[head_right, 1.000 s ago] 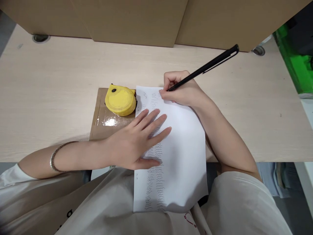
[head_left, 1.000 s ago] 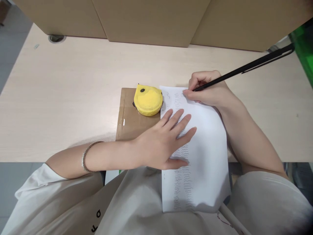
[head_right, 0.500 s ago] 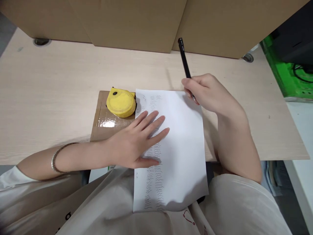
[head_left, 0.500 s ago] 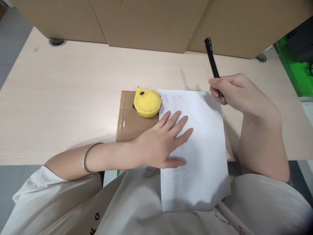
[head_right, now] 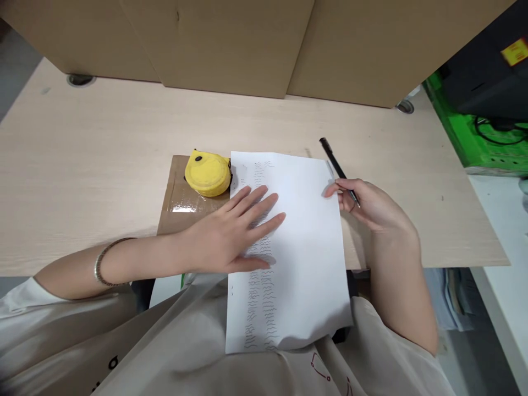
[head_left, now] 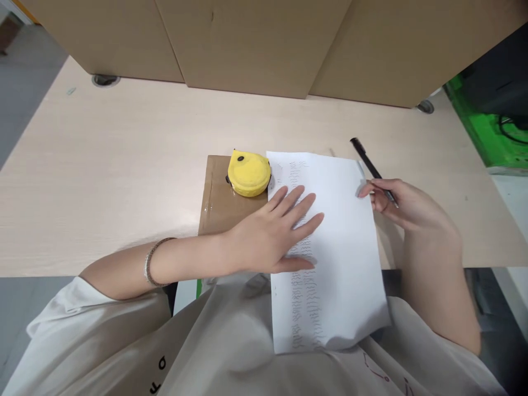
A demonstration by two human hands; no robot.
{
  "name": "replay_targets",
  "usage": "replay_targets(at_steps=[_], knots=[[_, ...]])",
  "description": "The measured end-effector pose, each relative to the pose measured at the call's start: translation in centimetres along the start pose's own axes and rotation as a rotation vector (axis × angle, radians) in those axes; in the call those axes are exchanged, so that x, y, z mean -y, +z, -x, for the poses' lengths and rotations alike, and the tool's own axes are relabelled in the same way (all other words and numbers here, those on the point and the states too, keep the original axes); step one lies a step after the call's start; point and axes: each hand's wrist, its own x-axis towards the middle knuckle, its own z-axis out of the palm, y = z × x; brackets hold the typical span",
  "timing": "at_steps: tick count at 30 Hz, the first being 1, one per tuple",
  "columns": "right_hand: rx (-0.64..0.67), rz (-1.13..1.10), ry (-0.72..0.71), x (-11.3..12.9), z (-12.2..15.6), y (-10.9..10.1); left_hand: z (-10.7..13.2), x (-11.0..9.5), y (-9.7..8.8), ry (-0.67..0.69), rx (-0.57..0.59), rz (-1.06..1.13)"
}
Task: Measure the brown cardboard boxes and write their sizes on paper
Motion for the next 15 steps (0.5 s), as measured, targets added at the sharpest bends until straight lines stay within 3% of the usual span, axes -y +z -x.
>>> replay_targets(at_steps=[8, 12, 15], knots=[[-0.427, 0.139, 0.044, -1.0, -3.2, -3.3, 1.7, 1.0, -3.3, 0.044, -0.203, -0.149], [-0.494, 0.246, 0.074, -0.5, -4.0, -3.7, 3.5, 1.2, -3.7, 0.172, -0.102, -0.288], [-0.474, 0.409, 0.094, -0.2, -4.6, -4.0, 4.3, 1.0, -2.6, 0.116, -0.014, -0.362]])
